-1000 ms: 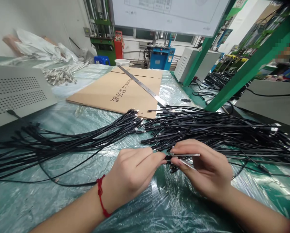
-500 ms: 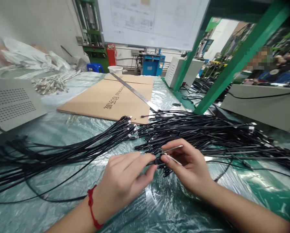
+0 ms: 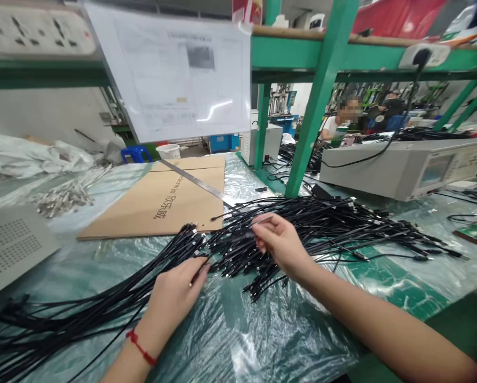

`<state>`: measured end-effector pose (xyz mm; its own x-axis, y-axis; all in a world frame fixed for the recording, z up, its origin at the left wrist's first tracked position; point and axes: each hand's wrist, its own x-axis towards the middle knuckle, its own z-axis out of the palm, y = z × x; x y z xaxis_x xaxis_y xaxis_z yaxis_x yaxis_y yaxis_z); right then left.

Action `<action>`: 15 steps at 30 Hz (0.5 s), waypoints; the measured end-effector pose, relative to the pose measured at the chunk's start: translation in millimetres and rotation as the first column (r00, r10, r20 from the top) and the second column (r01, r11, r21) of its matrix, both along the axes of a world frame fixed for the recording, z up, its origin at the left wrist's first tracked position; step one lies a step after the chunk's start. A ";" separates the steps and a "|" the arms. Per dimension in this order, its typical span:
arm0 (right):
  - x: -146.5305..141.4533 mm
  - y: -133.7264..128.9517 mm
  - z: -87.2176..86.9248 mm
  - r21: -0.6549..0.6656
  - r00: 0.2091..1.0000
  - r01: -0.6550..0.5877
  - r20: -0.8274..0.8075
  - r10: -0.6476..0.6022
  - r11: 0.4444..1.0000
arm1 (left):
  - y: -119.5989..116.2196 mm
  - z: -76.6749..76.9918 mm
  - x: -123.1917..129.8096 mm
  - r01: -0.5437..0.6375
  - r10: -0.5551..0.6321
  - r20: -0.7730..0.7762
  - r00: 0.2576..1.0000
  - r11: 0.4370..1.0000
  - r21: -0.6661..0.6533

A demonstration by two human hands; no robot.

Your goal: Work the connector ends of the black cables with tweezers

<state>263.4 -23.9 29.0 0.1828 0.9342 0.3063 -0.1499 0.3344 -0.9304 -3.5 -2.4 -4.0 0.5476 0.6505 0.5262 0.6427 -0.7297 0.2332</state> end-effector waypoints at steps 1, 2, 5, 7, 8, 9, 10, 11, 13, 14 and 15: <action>14.2 10.3 3.7 0.006 0.997 0.063 -0.050 -0.063 0.998 | 8.2 -1.1 -4.5 -0.035 0.035 -0.034 0.999 0.999 -0.004; 31.2 20.2 8.2 0.011 0.986 0.137 -0.098 -0.135 0.990 | 15.3 -1.5 -8.6 -0.064 0.064 -0.061 0.996 0.998 -0.004; 93.5 40.9 24.4 0.001 0.910 0.369 -0.204 -0.361 0.929 | 28.6 -0.6 -17.0 -0.133 0.132 -0.109 0.985 0.991 0.003; 137.4 44.4 35.1 -0.025 0.836 0.507 -0.228 -0.499 0.862 | 32.6 0.0 -19.2 -0.156 0.156 -0.120 0.980 0.988 0.007; 158.1 43.1 39.5 -0.038 0.795 0.571 -0.226 -0.563 0.820 | 34.0 0.0 -19.7 -0.160 0.160 -0.124 0.979 0.987 0.007; 177.5 40.1 43.0 -0.050 0.753 0.627 -0.214 -0.622 0.777 | 35.4 -0.4 -19.9 -0.160 0.160 -0.125 0.979 0.987 0.007; 195.1 35.9 45.2 -0.060 0.713 0.677 -0.192 -0.674 0.733 | 36.9 -1.0 -20.0 -0.159 0.158 -0.124 0.980 0.987 0.006; 211.0 30.7 46.2 -0.067 0.675 0.720 -0.162 -0.720 0.690 | 38.5 -1.9 -20.0 -0.157 0.157 -0.121 0.980 0.988 0.004; 236.5 17.7 44.2 -0.072 0.617 0.780 -0.077 -0.784 0.621 | 42.4 -4.6 -20.1 -0.157 0.155 -0.113 0.981 0.988 -0.003; 245.8 10.0 41.1 -0.071 0.598 0.798 -0.027 -0.801 0.598 | 44.5 -6.3 -20.2 -0.155 0.153 -0.109 0.982 0.988 -0.008; 252.4 1.7 36.7 -0.072 0.586 0.809 0.026 -0.810 0.583 | 46.5 -8.0 -20.2 -0.151 0.148 -0.106 0.983 0.989 -0.014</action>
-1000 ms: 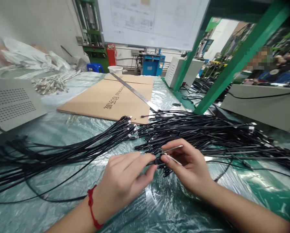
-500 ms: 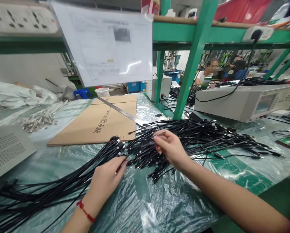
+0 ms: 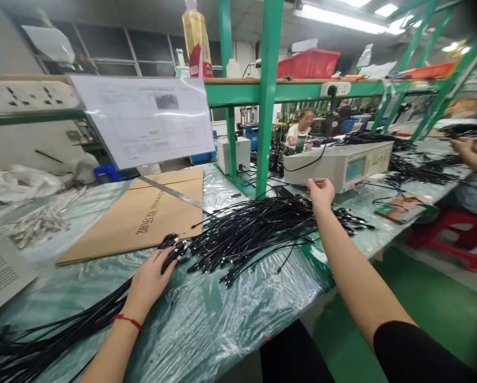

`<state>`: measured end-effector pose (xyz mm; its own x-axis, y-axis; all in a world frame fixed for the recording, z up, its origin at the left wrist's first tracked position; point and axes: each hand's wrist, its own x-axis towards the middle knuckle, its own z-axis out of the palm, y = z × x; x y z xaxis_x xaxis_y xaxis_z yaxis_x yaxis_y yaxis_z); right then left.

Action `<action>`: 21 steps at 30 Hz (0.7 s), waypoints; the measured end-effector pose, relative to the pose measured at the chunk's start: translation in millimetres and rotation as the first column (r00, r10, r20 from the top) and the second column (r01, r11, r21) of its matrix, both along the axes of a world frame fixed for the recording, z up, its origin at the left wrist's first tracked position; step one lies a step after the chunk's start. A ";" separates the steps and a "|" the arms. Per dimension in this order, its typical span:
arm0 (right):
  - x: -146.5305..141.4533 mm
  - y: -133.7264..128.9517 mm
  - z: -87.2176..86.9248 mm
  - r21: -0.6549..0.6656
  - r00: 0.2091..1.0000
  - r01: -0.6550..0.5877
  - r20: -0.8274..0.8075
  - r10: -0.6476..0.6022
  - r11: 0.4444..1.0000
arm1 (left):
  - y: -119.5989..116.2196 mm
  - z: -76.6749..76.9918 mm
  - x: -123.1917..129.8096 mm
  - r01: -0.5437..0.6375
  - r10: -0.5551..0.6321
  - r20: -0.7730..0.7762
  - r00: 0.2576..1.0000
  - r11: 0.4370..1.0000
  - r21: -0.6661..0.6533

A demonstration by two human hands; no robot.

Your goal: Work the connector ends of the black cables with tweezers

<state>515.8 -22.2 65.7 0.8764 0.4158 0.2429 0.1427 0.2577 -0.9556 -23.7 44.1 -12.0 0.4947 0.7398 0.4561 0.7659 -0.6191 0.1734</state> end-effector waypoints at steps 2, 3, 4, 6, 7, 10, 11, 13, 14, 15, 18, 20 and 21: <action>4.1 -18.0 -13.0 -0.090 0.999 -0.005 0.053 0.010 0.996 | 3.5 -3.2 -0.2 0.021 -0.021 -0.001 1.000 1.000 -0.013; 1.5 -27.0 -21.7 -0.137 0.997 -0.028 0.070 0.038 0.990 | 4.9 -4.5 -0.3 0.034 -0.034 -0.003 0.999 0.999 -0.019; -4.0 -35.4 -31.6 -0.185 0.993 -0.066 0.081 0.082 0.980 | 6.0 -5.7 -0.4 0.047 -0.047 -0.007 0.999 0.999 -0.024; -21.3 -49.0 -54.2 -0.284 0.974 -0.185 0.077 0.214 0.941 | 7.4 -7.3 -0.8 0.070 -0.070 -0.017 0.997 0.997 -0.032; -31.5 -53.6 -65.9 -0.329 0.956 -0.252 0.062 0.287 0.910 | 7.8 -7.9 -1.0 0.079 -0.080 -0.022 0.997 0.996 -0.037; -59.1 -59.8 -93.8 -0.408 0.903 -0.382 0.026 0.429 0.829 | 8.5 -9.2 -2.1 0.097 -0.099 -0.037 0.994 0.994 -0.054; -65.3 -60.1 -99.1 -0.417 0.893 -0.398 0.028 0.450 0.817 | 8.8 -9.5 -2.4 0.102 -0.104 -0.040 0.994 0.993 -0.062; -72.5 -60.3 -102.4 -0.415 0.888 -0.392 0.062 0.455 0.821 | 9.3 -10.0 -3.1 0.116 -0.119 -0.039 0.992 0.990 -0.077; -74.0 -60.6 -100.7 -0.405 0.893 -0.370 0.094 0.441 0.836 | 9.6 -10.1 -3.5 0.125 -0.128 -0.035 0.991 0.989 -0.085; -74.5 -61.1 -97.3 -0.391 0.899 -0.340 0.134 0.418 0.855 | 9.8 -10.1 -3.8 0.134 -0.137 -0.029 0.990 0.987 -0.093; -73.2 -60.8 -80.1 -0.332 0.906 -0.226 0.273 0.323 0.916 | 9.3 -9.6 -5.0 0.162 -0.163 0.004 0.987 0.980 -0.116; -70.5 -55.4 -65.6 -0.289 0.896 -0.164 0.356 0.265 0.943 | 8.2 -8.8 -5.5 0.179 -0.176 0.030 0.984 0.976 -0.127; -68.3 -50.6 -58.1 -0.269 0.889 -0.140 0.389 0.241 0.953 | 7.4 -8.2 -5.6 0.186 -0.182 0.043 0.982 0.974 -0.130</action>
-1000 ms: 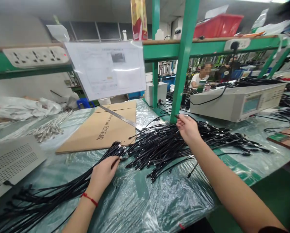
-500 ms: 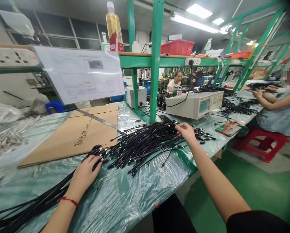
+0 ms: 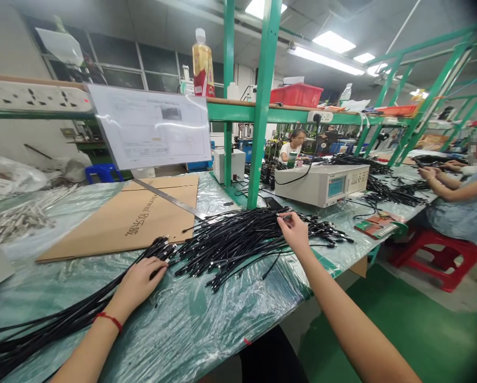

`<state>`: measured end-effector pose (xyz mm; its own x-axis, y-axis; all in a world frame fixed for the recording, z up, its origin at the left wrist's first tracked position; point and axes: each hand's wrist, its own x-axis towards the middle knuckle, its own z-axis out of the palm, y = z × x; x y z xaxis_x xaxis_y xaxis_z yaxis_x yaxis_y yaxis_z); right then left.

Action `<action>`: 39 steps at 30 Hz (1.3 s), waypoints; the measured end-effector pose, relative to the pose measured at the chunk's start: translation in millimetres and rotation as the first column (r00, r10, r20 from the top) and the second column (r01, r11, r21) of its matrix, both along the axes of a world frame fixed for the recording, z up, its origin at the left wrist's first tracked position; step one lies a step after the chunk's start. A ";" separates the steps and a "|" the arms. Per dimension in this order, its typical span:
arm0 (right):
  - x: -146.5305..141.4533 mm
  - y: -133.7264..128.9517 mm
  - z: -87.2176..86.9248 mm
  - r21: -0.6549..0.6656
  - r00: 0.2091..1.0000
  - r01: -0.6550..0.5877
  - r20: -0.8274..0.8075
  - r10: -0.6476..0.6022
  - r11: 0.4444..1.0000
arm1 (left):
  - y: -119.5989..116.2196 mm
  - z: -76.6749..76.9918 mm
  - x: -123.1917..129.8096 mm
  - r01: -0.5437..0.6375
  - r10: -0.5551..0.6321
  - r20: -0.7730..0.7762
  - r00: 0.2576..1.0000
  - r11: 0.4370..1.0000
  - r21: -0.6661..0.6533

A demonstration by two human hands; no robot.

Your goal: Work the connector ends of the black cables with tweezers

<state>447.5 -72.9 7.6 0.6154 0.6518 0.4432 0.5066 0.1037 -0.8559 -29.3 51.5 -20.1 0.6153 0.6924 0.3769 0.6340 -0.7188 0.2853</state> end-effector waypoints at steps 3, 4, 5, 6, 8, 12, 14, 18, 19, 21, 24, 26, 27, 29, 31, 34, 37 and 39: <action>8.9 17.8 22.4 0.050 0.998 0.035 0.048 -0.037 0.998 | -2.1 3.3 1.3 0.013 -0.013 0.036 0.999 1.000 -0.017; 10.9 23.2 29.1 0.059 0.998 0.042 0.052 -0.045 0.997 | -2.9 4.9 2.3 0.014 -0.013 0.051 0.999 1.000 -0.024; 10.8 27.8 35.0 0.067 0.997 0.045 0.053 -0.048 0.997 | -4.1 6.7 3.6 0.012 -0.010 0.070 0.997 0.999 -0.033; 7.5 31.6 39.7 0.076 0.998 0.037 0.054 -0.041 0.996 | -5.9 8.6 5.3 0.006 -0.002 0.096 0.995 0.999 -0.043; -12.1 37.6 45.3 0.091 0.998 -0.022 0.067 0.016 0.996 | -12.7 12.3 10.1 -0.007 0.019 0.167 0.986 0.997 -0.072; -104.5 43.2 40.1 0.051 0.918 -0.382 0.142 0.371 0.923 | -38.7 17.6 27.7 0.045 0.029 0.342 0.939 0.977 -0.207; -159.2 40.9 32.0 -0.003 0.783 -0.606 0.174 0.597 0.796 | -52.4 18.3 38.5 0.073 0.068 0.433 0.899 0.951 -0.302; -225.9 34.4 13.3 -0.022 0.581 -0.801 0.216 0.785 0.599 | -66.0 16.3 53.0 0.160 0.141 0.554 0.820 0.873 -0.460; -231.2 34.6 8.4 -0.011 0.565 -0.813 0.229 0.792 0.583 | -66.4 15.5 54.4 0.183 0.155 0.574 0.804 0.855 -0.486; -232.6 37.0 -1.5 0.012 0.556 -0.819 0.259 0.790 0.573 | -65.6 13.7 55.7 0.224 0.182 0.608 0.772 0.818 -0.530; -224.9 41.2 -15.2 0.023 0.547 -0.822 0.310 0.778 0.569 | -64.8 10.2 56.8 0.278 0.222 0.641 0.735 0.763 -0.584; -220.1 41.4 -21.9 0.019 0.528 -0.830 0.347 0.775 0.557 | -65.6 7.6 58.3 0.306 0.244 0.649 0.720 0.728 -0.613; -218.4 40.8 -24.2 0.016 0.513 -0.837 0.367 0.776 0.547 | -66.2 6.5 59.2 0.316 0.254 0.651 0.716 0.713 -0.626; -216.3 38.4 -26.9 0.003 0.473 -0.855 0.412 0.778 0.519 | -67.2 4.4 61.0 0.331 0.270 0.648 0.713 0.685 -0.649; -215.5 35.4 -27.9 -0.018 0.429 -0.872 0.453 0.781 0.489 | -67.7 2.6 62.1 0.335 0.280 0.637 0.718 0.664 -0.669; -215.5 30.7 -28.5 -0.046 0.377 -0.889 0.492 0.784 0.456 | -68.2 -1.6 61.6 0.311 0.288 0.604 0.743 0.651 -0.693; -213.0 27.1 -27.5 -0.053 0.360 -0.893 0.511 0.780 0.447 | -70.8 -7.6 59.1 0.254 0.282 0.556 0.782 0.671 -0.697; -207.9 26.7 -26.9 -0.066 0.334 -0.898 0.541 0.772 0.435 | -73.9 -11.0 56.3 0.226 0.259 0.528 0.809 0.691 -0.686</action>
<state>239.6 -46.2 -19.2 -0.5067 0.5531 0.6613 0.3218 0.8330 -0.4501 27.0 -22.4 -31.1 0.4495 0.8924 0.0385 0.1949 -0.1401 0.9708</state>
